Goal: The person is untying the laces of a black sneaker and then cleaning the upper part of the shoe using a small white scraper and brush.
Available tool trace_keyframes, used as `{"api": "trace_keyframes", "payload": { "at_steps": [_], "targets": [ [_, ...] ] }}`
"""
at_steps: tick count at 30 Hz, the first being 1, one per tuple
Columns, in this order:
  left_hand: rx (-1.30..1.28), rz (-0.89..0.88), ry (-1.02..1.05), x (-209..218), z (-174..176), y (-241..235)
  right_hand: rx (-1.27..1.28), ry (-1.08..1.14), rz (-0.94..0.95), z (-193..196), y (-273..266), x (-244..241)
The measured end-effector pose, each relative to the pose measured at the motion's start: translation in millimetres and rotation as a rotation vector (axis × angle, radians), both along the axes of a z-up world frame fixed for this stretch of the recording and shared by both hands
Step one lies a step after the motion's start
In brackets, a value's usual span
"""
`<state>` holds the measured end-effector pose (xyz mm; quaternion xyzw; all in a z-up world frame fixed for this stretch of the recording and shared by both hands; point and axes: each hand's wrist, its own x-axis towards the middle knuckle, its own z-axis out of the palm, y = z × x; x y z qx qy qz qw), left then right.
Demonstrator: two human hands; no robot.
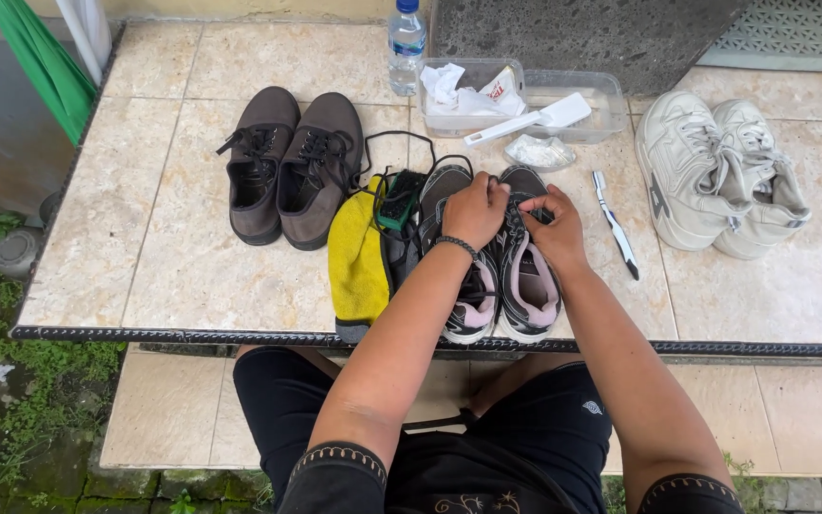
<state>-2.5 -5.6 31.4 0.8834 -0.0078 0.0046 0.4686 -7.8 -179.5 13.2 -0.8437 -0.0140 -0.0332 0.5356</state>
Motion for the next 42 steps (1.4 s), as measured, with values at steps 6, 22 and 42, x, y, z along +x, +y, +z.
{"api": "trace_keyframes", "payload": {
  "at_steps": [6,22,42],
  "targets": [
    [0.13,-0.173,0.094,-14.9,44.8,1.6,-0.111,-0.005,0.078,-9.4,-8.3,16.7],
    [0.233,-0.179,0.052,-0.6,16.9,-2.5,-0.152,-0.084,0.006,-38.8,-7.5,26.3],
    [-0.07,-0.071,0.003,14.7,-11.9,8.6,-0.113,-0.105,0.026,-17.6,0.6,9.7]
  ]
}}
